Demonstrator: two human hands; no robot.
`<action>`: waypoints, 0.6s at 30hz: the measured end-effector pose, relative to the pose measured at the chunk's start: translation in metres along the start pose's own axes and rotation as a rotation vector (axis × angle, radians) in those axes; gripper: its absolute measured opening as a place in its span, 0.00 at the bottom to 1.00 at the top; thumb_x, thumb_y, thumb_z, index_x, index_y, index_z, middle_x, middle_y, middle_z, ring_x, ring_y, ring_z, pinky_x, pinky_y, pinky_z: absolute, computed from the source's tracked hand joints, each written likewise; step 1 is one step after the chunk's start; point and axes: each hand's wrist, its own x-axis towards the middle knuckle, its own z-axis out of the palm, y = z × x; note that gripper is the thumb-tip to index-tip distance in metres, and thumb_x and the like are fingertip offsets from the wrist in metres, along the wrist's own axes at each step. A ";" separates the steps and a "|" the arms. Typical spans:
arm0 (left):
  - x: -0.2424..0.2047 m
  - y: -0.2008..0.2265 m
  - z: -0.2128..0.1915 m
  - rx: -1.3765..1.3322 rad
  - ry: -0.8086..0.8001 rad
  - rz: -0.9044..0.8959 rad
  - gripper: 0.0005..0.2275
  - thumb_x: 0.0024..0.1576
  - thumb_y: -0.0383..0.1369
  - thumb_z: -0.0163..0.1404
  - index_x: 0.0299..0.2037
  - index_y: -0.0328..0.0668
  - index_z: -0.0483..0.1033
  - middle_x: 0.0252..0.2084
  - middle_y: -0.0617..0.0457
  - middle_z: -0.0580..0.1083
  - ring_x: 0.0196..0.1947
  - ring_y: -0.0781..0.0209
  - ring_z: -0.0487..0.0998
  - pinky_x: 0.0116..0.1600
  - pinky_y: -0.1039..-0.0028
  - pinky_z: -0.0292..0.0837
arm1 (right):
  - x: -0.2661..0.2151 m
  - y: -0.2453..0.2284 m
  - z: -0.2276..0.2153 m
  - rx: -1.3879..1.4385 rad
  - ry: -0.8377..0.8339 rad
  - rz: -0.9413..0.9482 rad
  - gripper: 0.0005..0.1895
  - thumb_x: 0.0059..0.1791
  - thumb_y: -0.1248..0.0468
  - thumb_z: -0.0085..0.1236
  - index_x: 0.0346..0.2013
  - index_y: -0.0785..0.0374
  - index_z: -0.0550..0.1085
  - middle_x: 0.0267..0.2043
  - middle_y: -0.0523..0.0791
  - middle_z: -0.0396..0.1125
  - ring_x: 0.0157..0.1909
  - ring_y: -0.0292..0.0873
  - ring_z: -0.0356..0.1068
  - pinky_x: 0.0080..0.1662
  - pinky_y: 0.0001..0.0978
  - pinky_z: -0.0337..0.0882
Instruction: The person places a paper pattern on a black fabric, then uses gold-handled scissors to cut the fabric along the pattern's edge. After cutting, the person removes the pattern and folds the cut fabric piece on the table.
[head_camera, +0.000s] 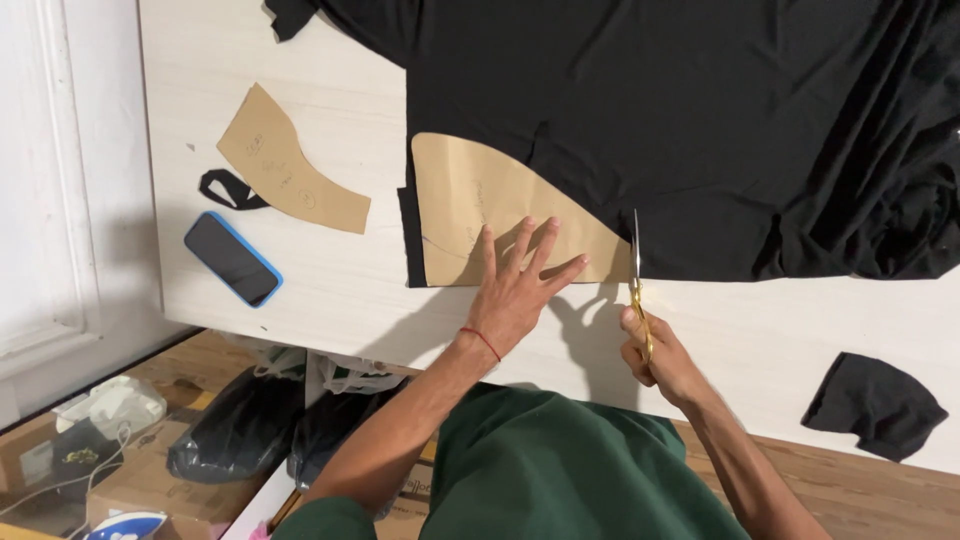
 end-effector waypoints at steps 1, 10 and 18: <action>0.001 0.000 0.000 0.001 0.004 0.003 0.32 0.64 0.33 0.54 0.76 0.82 0.56 0.82 0.44 0.52 0.81 0.37 0.51 0.72 0.20 0.51 | 0.001 -0.002 0.000 0.001 0.003 -0.004 0.30 0.60 0.34 0.44 0.34 0.57 0.65 0.10 0.39 0.47 0.09 0.35 0.44 0.16 0.28 0.49; 0.001 0.000 0.000 -0.012 0.013 0.003 0.32 0.63 0.33 0.56 0.75 0.81 0.58 0.82 0.44 0.52 0.81 0.36 0.50 0.73 0.19 0.49 | 0.004 -0.006 -0.002 -0.019 0.004 0.009 0.32 0.59 0.31 0.44 0.33 0.57 0.65 0.10 0.39 0.47 0.09 0.35 0.44 0.16 0.28 0.50; 0.000 0.000 0.000 0.005 0.019 0.000 0.32 0.63 0.34 0.56 0.75 0.81 0.58 0.82 0.44 0.52 0.81 0.37 0.50 0.72 0.20 0.51 | 0.008 -0.003 -0.001 -0.010 -0.002 0.009 0.30 0.60 0.34 0.45 0.34 0.57 0.65 0.11 0.39 0.47 0.10 0.35 0.44 0.16 0.28 0.49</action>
